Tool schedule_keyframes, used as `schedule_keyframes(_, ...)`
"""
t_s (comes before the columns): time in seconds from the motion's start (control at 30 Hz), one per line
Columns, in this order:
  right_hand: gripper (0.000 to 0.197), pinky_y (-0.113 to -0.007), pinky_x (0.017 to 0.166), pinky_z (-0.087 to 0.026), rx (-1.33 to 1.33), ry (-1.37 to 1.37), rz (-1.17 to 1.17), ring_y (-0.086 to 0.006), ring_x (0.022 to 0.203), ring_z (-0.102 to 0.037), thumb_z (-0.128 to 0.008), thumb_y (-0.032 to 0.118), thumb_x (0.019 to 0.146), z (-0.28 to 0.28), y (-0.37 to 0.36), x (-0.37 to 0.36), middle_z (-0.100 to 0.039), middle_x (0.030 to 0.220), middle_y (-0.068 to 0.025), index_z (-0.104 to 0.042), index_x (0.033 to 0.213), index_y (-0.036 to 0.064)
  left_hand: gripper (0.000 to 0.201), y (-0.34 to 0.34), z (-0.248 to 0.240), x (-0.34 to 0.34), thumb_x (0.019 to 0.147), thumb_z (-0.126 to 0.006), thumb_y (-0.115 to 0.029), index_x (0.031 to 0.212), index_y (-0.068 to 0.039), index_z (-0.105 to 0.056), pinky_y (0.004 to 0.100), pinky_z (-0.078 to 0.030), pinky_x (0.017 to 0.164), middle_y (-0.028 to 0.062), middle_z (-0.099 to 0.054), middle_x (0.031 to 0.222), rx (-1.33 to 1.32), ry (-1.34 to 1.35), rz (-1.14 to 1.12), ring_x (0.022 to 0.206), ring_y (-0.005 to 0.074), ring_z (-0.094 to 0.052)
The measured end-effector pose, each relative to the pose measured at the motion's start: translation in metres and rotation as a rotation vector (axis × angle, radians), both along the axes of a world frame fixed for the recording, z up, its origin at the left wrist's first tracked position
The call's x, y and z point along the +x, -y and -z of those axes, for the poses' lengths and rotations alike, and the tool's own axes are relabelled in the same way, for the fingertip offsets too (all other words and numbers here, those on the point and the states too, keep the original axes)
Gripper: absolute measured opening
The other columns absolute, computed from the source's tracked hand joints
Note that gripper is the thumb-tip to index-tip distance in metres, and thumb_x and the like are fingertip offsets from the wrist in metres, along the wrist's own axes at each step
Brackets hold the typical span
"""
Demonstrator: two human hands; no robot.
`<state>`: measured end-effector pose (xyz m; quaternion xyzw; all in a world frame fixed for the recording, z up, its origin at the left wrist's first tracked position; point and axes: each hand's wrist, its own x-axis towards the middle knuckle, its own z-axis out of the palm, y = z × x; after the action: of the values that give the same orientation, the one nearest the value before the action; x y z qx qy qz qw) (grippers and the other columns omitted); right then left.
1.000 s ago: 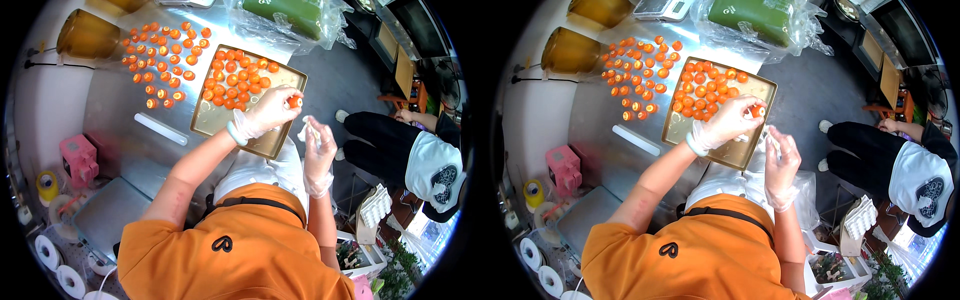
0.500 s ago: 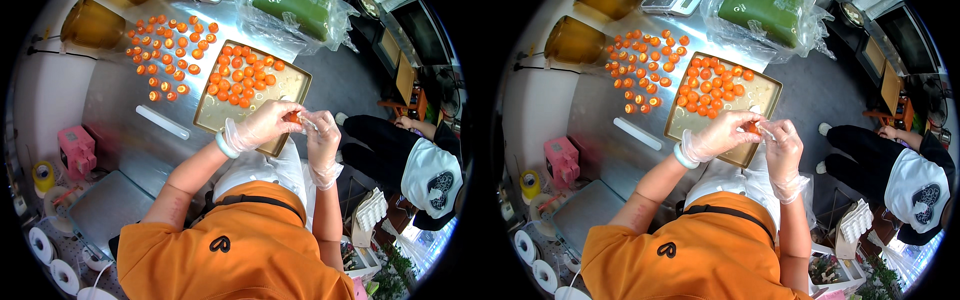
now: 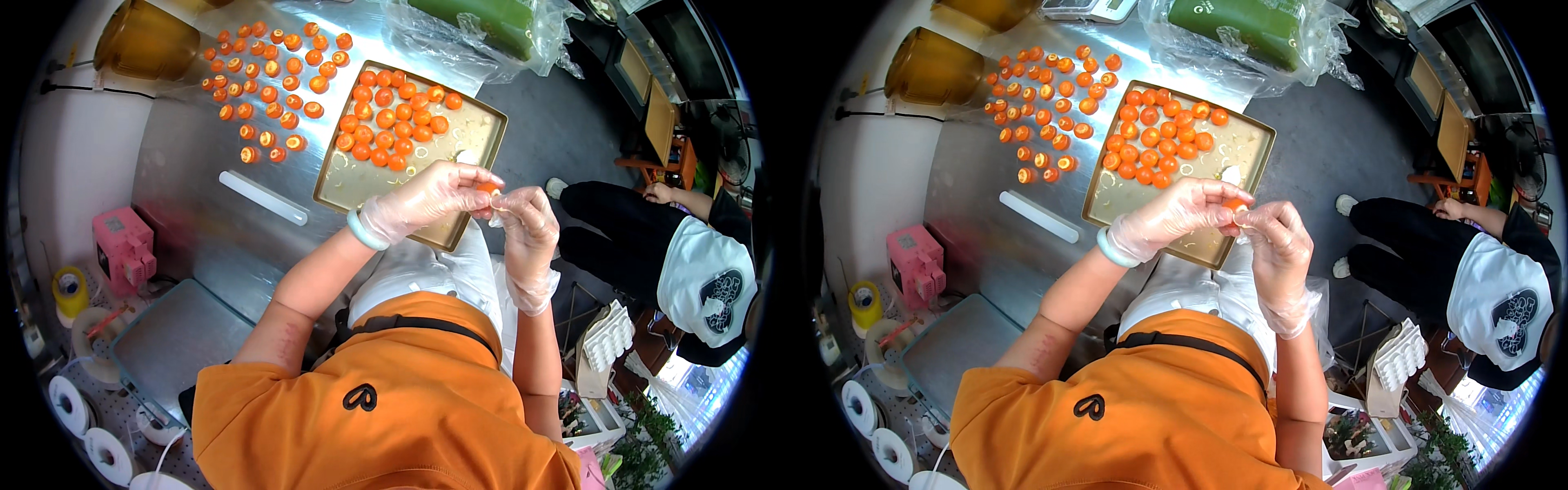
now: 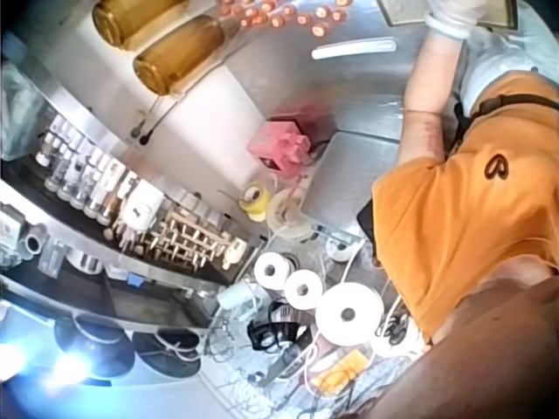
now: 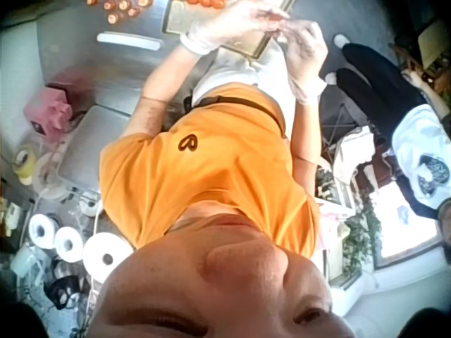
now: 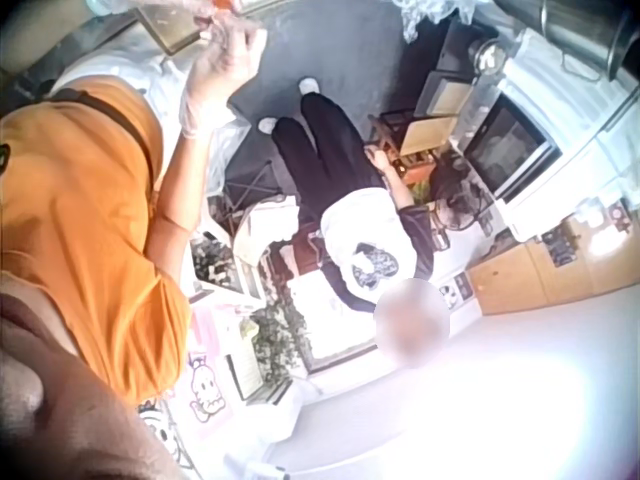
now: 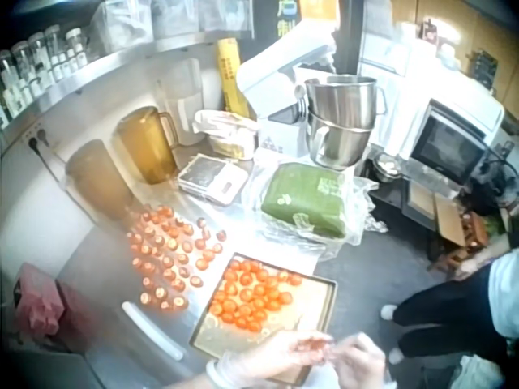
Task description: The person uses a small white cloth to clean individual orange spheres by hand and then places them onto a metal tray in organized rows.
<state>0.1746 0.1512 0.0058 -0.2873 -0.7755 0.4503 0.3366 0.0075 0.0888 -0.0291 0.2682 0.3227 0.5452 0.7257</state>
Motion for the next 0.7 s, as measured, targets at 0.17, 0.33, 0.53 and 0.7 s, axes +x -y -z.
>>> schedule_keyframes(0.17, 0.023, -0.025, 0.063, -0.047, -0.004, 0.036, 0.029, -0.0157, 0.073, -0.057, -0.065, -0.014, 0.075, -0.004, 0.003, 0.003, -0.059, 0.082, -0.0070, -0.066, 0.092, 0.0025, 0.038, 0.003, 0.006, -0.003, 0.094, -0.058, -0.019, 0.126, 0.002, -0.052, 0.0260, -0.049, 0.085, 0.0069, -0.062, 0.108, -0.048, 0.065, -0.049, 0.091, 0.0121, -0.060)
schedule_keyframes(0.33, 0.017, -0.024, 0.064, -0.047, -0.245, 0.012, 0.190, -0.0133, 0.078, -0.056, -0.065, -0.007, 0.081, -0.011, 0.004, 0.006, -0.060, 0.090, -0.0077, -0.066, 0.097, -0.0005, 0.039, 0.006, 0.004, -0.007, 0.093, -0.059, -0.019, 0.125, 0.002, -0.053, 0.0253, -0.049, 0.084, 0.0051, -0.062, 0.109, -0.064, 0.077, -0.077, 0.090, 0.0108, -0.059)
schedule_keyframes(0.53, 0.025, -0.027, 0.086, -0.045, -0.436, -0.040, 0.134, -0.0153, 0.094, -0.058, -0.069, -0.006, 0.077, -0.018, 0.004, -0.010, -0.060, 0.100, -0.0081, -0.063, 0.101, -0.0022, 0.040, 0.009, -0.005, 0.000, 0.092, -0.061, -0.018, 0.126, 0.002, -0.052, 0.0248, -0.048, 0.086, 0.0059, -0.061, 0.112, -0.006, 0.048, -0.149, 0.095, 0.0102, -0.059)
schedule_keyframes(0.7, 0.019, -0.026, 0.084, -0.044, -0.438, 0.056, 0.113, -0.0141, 0.090, -0.057, -0.070, -0.005, 0.076, -0.022, 0.003, -0.018, -0.059, 0.094, -0.0060, -0.064, 0.094, -0.0022, 0.040, 0.011, -0.011, -0.003, 0.090, -0.064, -0.013, 0.124, 0.005, -0.052, 0.0257, -0.049, 0.087, 0.0065, -0.063, 0.106, -0.020, -0.036, -0.123, 0.095, 0.0099, -0.060)
